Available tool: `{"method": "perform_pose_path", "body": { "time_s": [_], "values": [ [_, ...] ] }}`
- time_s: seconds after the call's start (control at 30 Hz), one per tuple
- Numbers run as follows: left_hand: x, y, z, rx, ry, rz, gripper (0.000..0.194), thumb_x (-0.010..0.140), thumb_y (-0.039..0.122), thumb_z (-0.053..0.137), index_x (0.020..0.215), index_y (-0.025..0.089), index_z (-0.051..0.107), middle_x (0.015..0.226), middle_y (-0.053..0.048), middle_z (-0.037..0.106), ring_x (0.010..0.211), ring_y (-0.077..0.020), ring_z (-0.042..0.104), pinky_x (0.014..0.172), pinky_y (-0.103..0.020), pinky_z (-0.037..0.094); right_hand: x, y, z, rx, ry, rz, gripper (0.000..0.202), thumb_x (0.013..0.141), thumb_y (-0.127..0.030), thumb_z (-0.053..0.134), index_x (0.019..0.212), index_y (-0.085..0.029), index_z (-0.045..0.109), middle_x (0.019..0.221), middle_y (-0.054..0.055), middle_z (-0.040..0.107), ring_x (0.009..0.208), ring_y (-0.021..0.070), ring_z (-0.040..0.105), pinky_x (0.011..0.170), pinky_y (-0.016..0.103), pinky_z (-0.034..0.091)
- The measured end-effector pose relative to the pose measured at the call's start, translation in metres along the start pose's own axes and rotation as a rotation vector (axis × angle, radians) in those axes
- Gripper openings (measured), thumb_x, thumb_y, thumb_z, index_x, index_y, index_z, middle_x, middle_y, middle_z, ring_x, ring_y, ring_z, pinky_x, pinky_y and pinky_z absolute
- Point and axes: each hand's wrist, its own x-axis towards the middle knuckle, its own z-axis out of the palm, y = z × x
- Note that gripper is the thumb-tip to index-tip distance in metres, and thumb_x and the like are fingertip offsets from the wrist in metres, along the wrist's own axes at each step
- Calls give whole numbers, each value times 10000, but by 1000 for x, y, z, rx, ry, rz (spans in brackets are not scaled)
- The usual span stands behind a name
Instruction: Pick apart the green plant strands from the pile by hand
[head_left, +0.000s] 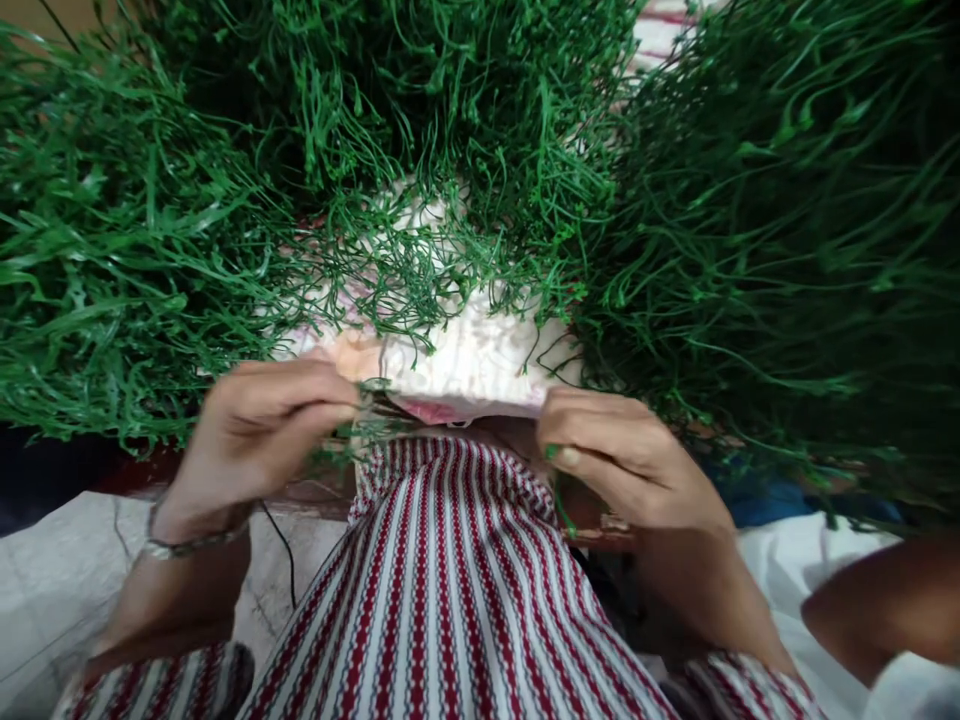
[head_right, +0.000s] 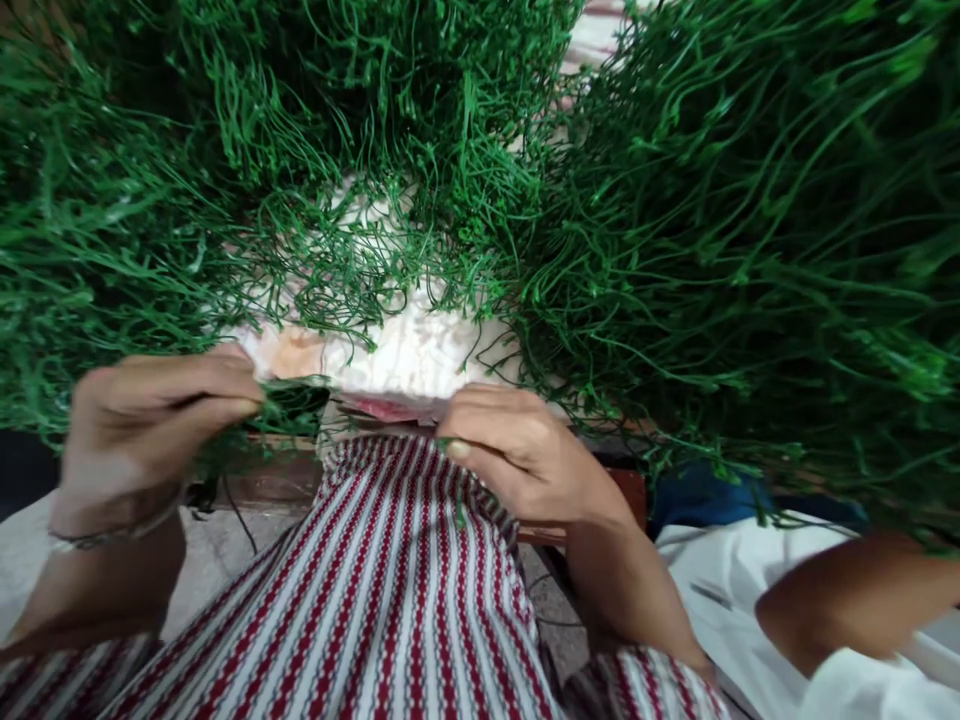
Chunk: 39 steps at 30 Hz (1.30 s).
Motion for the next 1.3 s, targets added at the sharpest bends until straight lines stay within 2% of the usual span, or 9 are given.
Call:
{"method": "perform_pose_path", "body": {
  "time_s": [0.07,0.23,0.37,0.47,0.6,0.8,0.93,1.07,1.3],
  "values": [
    [5,1,5,35,-143,-6,113,772,137,591,716,218,645,661,12,634,602,-123,553,576,-268,434,2,-2,1,19,57,1,155,906,-200,411,819,-177,536,759,51,571,760,142,555,674,278,446],
    [16,-3,28,50,34,-142,91,769,188,599,682,188,627,619,23,599,575,-102,522,548,-226,412,15,0,16,45,384,109,122,907,-188,417,889,-170,537,792,34,577,706,114,570,640,245,456],
    [14,-10,43,-121,97,-161,51,773,208,608,728,185,614,641,24,580,606,-95,516,554,-205,405,27,7,32,-2,310,139,172,896,-263,463,1005,-149,532,858,40,579,744,111,542,662,237,443],
    [9,-16,50,-253,153,-215,66,771,242,619,743,184,606,667,18,578,609,-94,515,545,-203,399,33,15,48,-5,263,143,337,826,-374,574,1052,-137,497,840,32,552,711,111,503,637,237,436],
    [5,-23,53,-357,184,-274,145,768,311,624,706,180,612,621,17,554,551,-94,475,503,-216,367,34,21,62,-99,316,95,202,855,-311,539,961,-140,511,809,31,527,729,121,485,644,247,417],
    [8,-27,55,-540,179,-311,143,742,298,657,685,173,617,611,16,532,565,-90,465,517,-209,355,32,19,63,-113,313,45,125,874,-264,493,919,-147,499,757,16,475,711,121,464,625,243,391],
    [11,-27,61,-662,214,-370,160,714,281,686,652,158,605,588,24,516,548,-74,444,517,-189,342,33,20,59,-133,228,61,124,881,-279,457,860,-157,461,727,5,451,667,116,434,601,241,361],
    [15,-27,65,-654,266,-332,132,710,215,684,630,156,597,564,38,489,526,-59,406,490,-174,310,37,21,61,-158,174,71,127,889,-257,417,793,-174,410,693,-8,427,621,106,400,570,237,326],
    [15,-20,72,-454,358,-258,121,757,150,608,641,157,572,567,41,480,537,-71,423,508,-192,327,33,18,70,-253,335,-22,191,858,-149,420,704,-194,316,653,-19,332,590,99,338,540,242,290]
  ]
}}
